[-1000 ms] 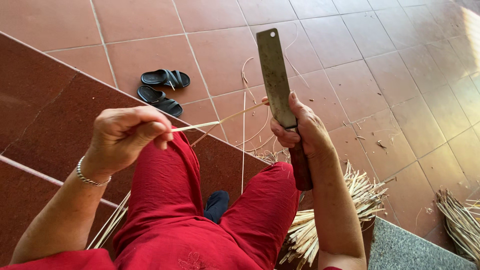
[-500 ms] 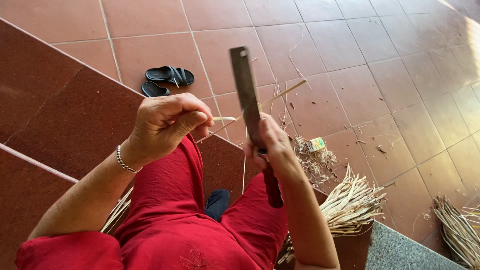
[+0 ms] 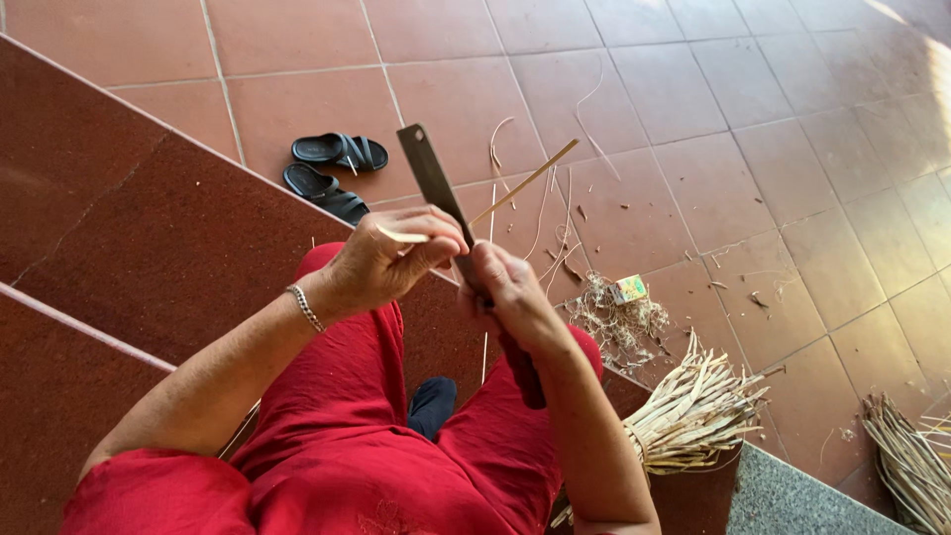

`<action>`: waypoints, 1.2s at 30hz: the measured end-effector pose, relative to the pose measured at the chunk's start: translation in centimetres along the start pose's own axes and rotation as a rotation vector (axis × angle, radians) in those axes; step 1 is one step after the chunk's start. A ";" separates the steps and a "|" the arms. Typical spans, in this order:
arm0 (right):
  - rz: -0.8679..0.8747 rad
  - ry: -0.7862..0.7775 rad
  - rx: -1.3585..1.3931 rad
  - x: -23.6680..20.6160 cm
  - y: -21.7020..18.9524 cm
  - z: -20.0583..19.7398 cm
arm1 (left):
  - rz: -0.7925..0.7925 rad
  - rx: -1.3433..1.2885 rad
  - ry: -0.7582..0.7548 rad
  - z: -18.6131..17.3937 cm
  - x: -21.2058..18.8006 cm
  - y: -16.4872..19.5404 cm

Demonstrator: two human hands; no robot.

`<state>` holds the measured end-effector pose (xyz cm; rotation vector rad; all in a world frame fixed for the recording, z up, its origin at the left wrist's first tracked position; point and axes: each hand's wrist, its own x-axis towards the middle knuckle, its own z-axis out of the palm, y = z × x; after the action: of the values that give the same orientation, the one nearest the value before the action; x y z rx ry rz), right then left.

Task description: The person sits on the floor and uses a large knife to shave thin strips from bamboo rods. They hold the rod in one hand and the knife in the other, repeatedly scraping the surface to remove thin layers and create fine strips.

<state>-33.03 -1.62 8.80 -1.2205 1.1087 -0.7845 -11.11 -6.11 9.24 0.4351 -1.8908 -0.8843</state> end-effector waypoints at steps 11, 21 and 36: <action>0.088 0.099 0.265 0.5 -0.4 -2.9 | -0.205 0.020 0.066 -3.4 -5.9 -2.5; -0.021 0.059 0.306 0.6 1.1 -1.1 | -0.189 -0.023 0.153 -5.4 -8.4 -1.6; -0.107 0.320 0.299 1.2 8.2 -2.0 | -0.060 -0.034 -0.016 3.7 -0.8 0.4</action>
<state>-35.31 -1.61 0.55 -0.9270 1.1378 -1.2127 -13.98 -3.86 8.06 0.4671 -1.8825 -0.9608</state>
